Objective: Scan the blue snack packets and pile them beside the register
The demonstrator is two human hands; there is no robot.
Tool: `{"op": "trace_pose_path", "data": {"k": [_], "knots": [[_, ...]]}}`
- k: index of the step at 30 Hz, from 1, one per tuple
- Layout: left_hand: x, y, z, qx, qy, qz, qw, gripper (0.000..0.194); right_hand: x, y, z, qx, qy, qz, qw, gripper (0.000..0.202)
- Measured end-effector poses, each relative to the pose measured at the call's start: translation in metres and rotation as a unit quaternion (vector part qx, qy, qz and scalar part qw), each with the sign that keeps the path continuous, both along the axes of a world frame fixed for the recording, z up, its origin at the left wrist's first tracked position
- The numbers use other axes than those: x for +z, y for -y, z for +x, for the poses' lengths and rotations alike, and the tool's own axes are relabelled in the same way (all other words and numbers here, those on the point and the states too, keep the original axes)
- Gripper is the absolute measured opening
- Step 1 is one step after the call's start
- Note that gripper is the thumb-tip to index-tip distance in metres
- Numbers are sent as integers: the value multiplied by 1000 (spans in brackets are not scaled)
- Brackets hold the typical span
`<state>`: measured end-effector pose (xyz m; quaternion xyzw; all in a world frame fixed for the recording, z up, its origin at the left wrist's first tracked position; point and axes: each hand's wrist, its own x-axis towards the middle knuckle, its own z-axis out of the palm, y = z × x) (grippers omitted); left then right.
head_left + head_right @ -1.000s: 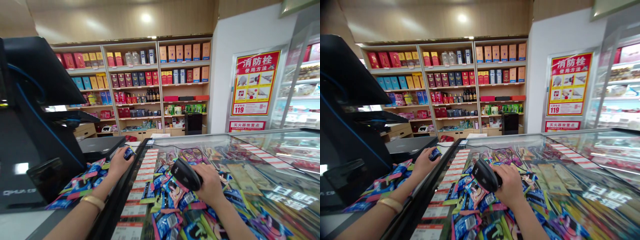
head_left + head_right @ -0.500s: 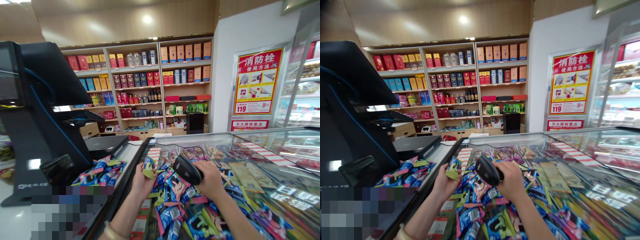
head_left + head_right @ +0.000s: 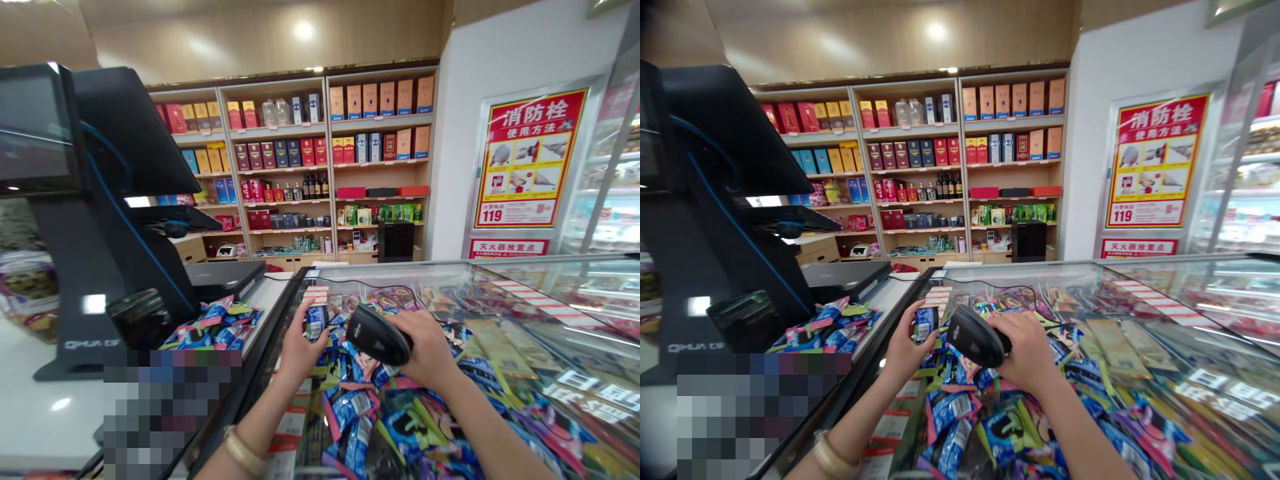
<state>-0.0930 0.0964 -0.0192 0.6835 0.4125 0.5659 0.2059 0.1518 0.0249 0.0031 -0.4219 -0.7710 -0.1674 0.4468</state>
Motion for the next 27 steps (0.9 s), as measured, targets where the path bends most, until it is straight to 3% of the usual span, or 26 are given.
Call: {"op": "trace_pose_path", "data": {"k": [6,16,23,27], "knots": [[-5,-1,-1,15,-104,68,992,65,1,2,-6,29,33,-59,997,22],[-9,-4,0,-9,-99,69,993,68,6,6,-7,23,51,-109,992,18],[-9,0,2,-40,-67,34,996,70,3,4,-6,26,43,-77,996,21],[-11,1,4,-49,-33,3,998,59,0,0,-1,7,32,-36,999,23]]}}
